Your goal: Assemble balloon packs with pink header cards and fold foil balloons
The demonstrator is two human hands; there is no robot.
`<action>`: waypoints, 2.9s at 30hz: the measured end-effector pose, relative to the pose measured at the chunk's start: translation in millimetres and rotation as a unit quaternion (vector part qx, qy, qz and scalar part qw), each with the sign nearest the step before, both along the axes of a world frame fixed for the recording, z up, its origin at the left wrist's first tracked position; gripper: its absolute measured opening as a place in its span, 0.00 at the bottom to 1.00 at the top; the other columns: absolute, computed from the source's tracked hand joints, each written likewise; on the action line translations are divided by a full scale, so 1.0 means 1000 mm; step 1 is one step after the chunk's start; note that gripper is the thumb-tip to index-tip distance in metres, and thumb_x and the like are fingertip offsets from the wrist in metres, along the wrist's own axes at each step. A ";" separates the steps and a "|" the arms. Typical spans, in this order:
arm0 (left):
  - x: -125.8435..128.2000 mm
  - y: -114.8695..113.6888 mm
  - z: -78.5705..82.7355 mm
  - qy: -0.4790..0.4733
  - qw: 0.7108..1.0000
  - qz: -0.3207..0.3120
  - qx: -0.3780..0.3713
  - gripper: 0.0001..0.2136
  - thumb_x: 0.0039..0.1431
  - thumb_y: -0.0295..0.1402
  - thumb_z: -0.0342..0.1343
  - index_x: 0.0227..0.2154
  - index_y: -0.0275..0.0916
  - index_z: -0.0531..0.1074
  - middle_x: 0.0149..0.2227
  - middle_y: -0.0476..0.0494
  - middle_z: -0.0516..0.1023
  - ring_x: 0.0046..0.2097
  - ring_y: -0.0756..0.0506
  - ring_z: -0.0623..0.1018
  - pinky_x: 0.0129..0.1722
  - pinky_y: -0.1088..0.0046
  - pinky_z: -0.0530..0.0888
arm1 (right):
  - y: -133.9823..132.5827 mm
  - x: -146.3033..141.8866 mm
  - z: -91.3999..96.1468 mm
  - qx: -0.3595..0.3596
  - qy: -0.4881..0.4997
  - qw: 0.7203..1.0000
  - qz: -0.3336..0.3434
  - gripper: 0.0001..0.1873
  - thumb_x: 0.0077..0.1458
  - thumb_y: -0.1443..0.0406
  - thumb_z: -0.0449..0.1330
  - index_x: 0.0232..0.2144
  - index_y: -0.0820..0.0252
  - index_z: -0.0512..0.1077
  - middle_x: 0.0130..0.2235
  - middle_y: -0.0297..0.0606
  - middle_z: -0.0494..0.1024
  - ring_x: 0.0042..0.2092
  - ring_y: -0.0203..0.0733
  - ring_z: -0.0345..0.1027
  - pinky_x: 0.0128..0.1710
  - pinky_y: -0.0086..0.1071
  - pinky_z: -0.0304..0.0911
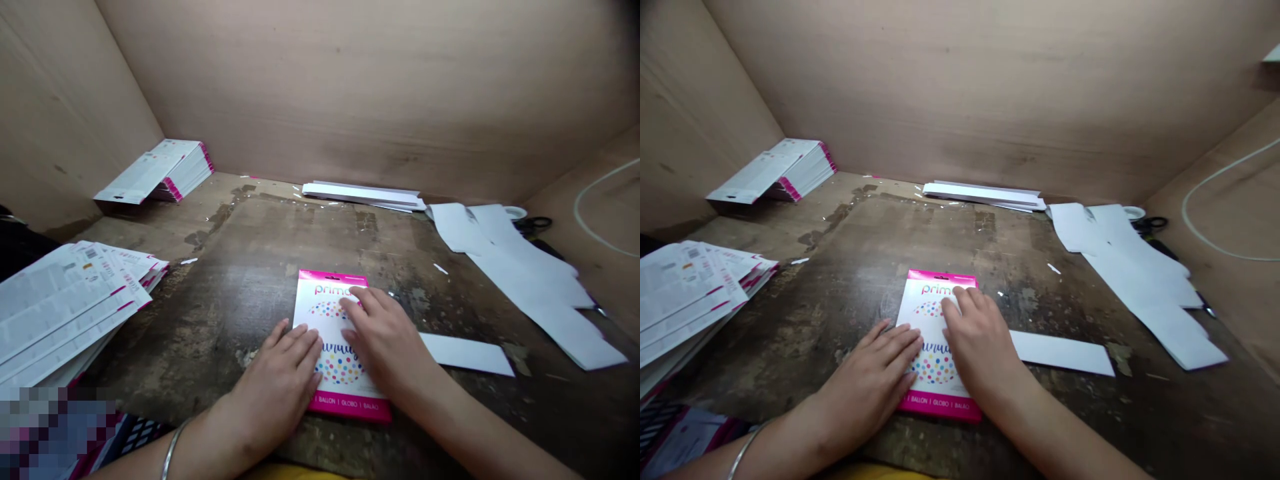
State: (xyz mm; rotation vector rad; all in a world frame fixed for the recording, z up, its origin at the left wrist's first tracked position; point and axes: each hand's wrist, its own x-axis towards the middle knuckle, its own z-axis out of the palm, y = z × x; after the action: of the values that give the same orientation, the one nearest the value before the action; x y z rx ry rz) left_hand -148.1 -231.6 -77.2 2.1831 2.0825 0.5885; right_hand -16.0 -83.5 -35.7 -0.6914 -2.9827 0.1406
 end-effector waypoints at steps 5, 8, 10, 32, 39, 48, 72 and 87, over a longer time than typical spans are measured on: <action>-0.004 0.001 0.002 -0.008 1.000 -0.018 0.000 0.16 0.61 0.31 0.47 0.50 0.36 0.69 0.52 0.37 0.72 0.54 0.39 0.70 0.57 0.51 0.63 | -0.034 0.032 -0.030 0.018 0.007 0.997 0.078 0.25 0.57 0.68 0.52 0.57 0.67 0.62 0.61 0.50 0.58 0.61 0.56 0.50 0.56 0.50 0.58; -0.010 0.005 0.006 -0.058 0.998 -0.028 -0.024 0.15 0.59 0.30 0.49 0.49 0.37 0.70 0.50 0.37 0.73 0.52 0.39 0.72 0.54 0.55 0.68 | -0.042 0.038 -0.044 0.008 0.000 0.998 0.068 0.26 0.59 0.67 0.48 0.60 0.67 0.57 0.63 0.48 0.51 0.64 0.55 0.44 0.57 0.52 0.57; -0.017 0.009 0.010 -0.151 0.988 0.005 -0.036 0.13 0.58 0.30 0.49 0.45 0.37 0.71 0.47 0.38 0.75 0.49 0.41 0.73 0.51 0.59 0.71 | -0.042 0.038 -0.046 -0.005 -0.003 0.998 0.060 0.26 0.60 0.67 0.47 0.61 0.66 0.55 0.64 0.47 0.49 0.64 0.53 0.42 0.57 0.52 0.55; 0.001 0.055 0.023 -0.739 0.628 0.194 -0.148 0.26 0.48 0.34 0.63 0.48 0.35 0.59 0.45 0.31 0.76 0.40 0.36 0.79 0.39 0.58 0.76 | -0.023 0.051 -0.039 -0.186 0.214 0.954 -0.098 0.31 0.61 0.59 0.49 0.62 0.67 0.51 0.64 0.49 0.49 0.65 0.52 0.41 0.61 0.51 0.47; 0.012 0.041 0.019 -0.777 0.602 0.099 -0.154 0.29 0.53 0.35 0.61 0.55 0.41 0.53 0.52 0.32 0.71 0.48 0.37 0.76 0.44 0.59 0.74 | -0.003 0.047 -0.015 -0.385 0.327 0.832 -0.228 0.18 0.63 0.54 0.45 0.48 0.59 0.63 0.45 0.44 0.75 0.44 0.47 0.71 0.39 0.37 0.67; 0.011 0.035 0.025 -0.801 0.571 0.116 -0.137 0.31 0.50 0.34 0.63 0.55 0.41 0.55 0.50 0.30 0.73 0.44 0.35 0.78 0.41 0.57 0.76 | 0.018 0.069 -0.008 -0.296 0.198 0.914 -0.196 0.24 0.60 0.50 0.49 0.49 0.61 0.64 0.29 0.37 0.75 0.30 0.45 0.70 0.27 0.34 0.62; 0.035 0.023 0.037 -0.779 0.606 0.149 0.060 0.25 0.52 0.35 0.61 0.51 0.43 0.59 0.47 0.39 0.75 0.46 0.39 0.77 0.45 0.61 0.75 | -0.065 0.041 -0.021 -0.117 0.316 0.921 -0.196 0.30 0.61 0.61 0.50 0.61 0.71 0.51 0.62 0.57 0.55 0.62 0.56 0.49 0.56 0.52 0.57; 0.031 0.028 0.035 -0.826 0.551 0.119 -0.006 0.35 0.49 0.35 0.64 0.57 0.46 0.52 0.51 0.39 0.74 0.46 0.37 0.77 0.45 0.59 0.75 | -0.028 0.053 0.004 -0.816 0.352 0.436 -0.145 0.19 0.52 0.67 0.63 0.47 0.64 0.69 0.43 0.49 0.77 0.46 0.51 0.72 0.49 0.49 0.64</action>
State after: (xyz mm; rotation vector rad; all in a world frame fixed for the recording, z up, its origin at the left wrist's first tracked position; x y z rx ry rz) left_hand -117.0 -204.0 -42.1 0.3595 1.0154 1.6311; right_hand 37.3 -111.5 -31.4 -0.7177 -0.9595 2.5032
